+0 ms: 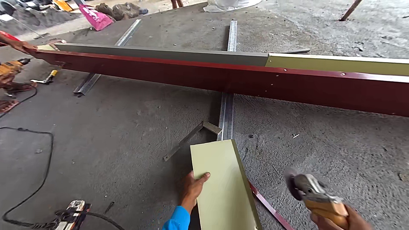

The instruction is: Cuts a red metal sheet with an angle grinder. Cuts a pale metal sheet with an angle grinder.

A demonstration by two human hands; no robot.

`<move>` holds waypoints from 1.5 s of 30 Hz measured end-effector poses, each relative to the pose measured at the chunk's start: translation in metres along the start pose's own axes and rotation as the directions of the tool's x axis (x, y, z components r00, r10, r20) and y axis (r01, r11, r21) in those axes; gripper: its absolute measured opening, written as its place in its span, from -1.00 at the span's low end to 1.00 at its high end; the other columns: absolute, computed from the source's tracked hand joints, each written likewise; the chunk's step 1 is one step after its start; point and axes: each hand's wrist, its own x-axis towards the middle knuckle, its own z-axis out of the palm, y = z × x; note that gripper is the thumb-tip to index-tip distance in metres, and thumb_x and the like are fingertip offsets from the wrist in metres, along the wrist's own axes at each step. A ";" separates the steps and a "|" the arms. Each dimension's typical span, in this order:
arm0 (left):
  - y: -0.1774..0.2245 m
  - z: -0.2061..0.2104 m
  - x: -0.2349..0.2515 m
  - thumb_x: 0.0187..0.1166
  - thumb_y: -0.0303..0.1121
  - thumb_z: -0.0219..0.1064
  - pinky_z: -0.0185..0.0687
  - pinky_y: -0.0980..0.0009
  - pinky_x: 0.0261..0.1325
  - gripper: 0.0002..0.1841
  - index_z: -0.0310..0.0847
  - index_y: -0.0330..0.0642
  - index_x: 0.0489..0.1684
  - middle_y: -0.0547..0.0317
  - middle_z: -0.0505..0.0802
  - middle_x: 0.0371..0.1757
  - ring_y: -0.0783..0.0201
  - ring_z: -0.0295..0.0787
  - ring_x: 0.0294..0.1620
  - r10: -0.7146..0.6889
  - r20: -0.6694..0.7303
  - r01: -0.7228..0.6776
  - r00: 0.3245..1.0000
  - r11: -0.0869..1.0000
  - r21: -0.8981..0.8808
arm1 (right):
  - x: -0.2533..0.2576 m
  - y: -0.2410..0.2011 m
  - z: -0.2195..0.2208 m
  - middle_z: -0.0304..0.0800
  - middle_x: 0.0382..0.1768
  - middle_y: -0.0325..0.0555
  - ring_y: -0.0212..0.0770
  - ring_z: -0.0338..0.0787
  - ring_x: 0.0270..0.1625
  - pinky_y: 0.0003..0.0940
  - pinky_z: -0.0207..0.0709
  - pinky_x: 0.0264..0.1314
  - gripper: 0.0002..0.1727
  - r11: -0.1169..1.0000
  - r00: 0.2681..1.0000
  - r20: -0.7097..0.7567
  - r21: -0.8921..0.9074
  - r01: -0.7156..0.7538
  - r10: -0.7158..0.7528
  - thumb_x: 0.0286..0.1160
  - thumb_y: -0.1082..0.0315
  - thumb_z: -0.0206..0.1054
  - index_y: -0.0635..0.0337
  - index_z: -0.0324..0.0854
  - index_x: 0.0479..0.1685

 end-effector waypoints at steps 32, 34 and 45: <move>-0.008 0.015 -0.018 0.48 -0.33 0.52 0.71 0.26 0.32 -0.59 0.65 -0.41 0.20 -0.07 0.86 0.07 0.24 0.81 0.16 0.180 -0.102 -0.185 0.978 0.982 -0.033 | 0.134 -0.137 0.098 0.82 0.03 0.10 0.19 0.82 0.09 0.25 0.63 0.06 -0.18 0.543 0.977 0.183 -0.812 0.213 -0.110 0.24 -0.11 0.56 0.06 0.41 0.51; -0.008 0.015 -0.018 0.48 -0.33 0.52 0.71 0.26 0.31 -0.60 0.66 -0.40 0.18 -0.06 0.86 0.05 0.24 0.81 0.15 0.183 -0.099 -0.187 0.978 0.982 -0.025 | 0.129 -0.135 0.096 0.82 0.04 0.10 0.19 0.82 0.11 0.25 0.62 0.08 -0.17 0.530 0.977 0.197 -0.821 0.213 -0.087 0.25 -0.12 0.55 0.04 0.40 0.54; -0.007 0.017 -0.021 0.49 -0.38 0.52 0.74 0.18 0.31 -0.58 0.62 -0.44 0.23 -0.12 0.87 0.06 0.17 0.84 0.13 0.134 -0.064 -0.137 0.989 0.989 -0.050 | 0.059 -0.066 0.058 0.78 0.15 0.36 0.44 0.79 0.16 0.46 0.57 0.14 -0.05 0.534 0.955 0.290 -0.817 0.217 0.056 0.23 -0.16 0.53 0.18 0.34 0.63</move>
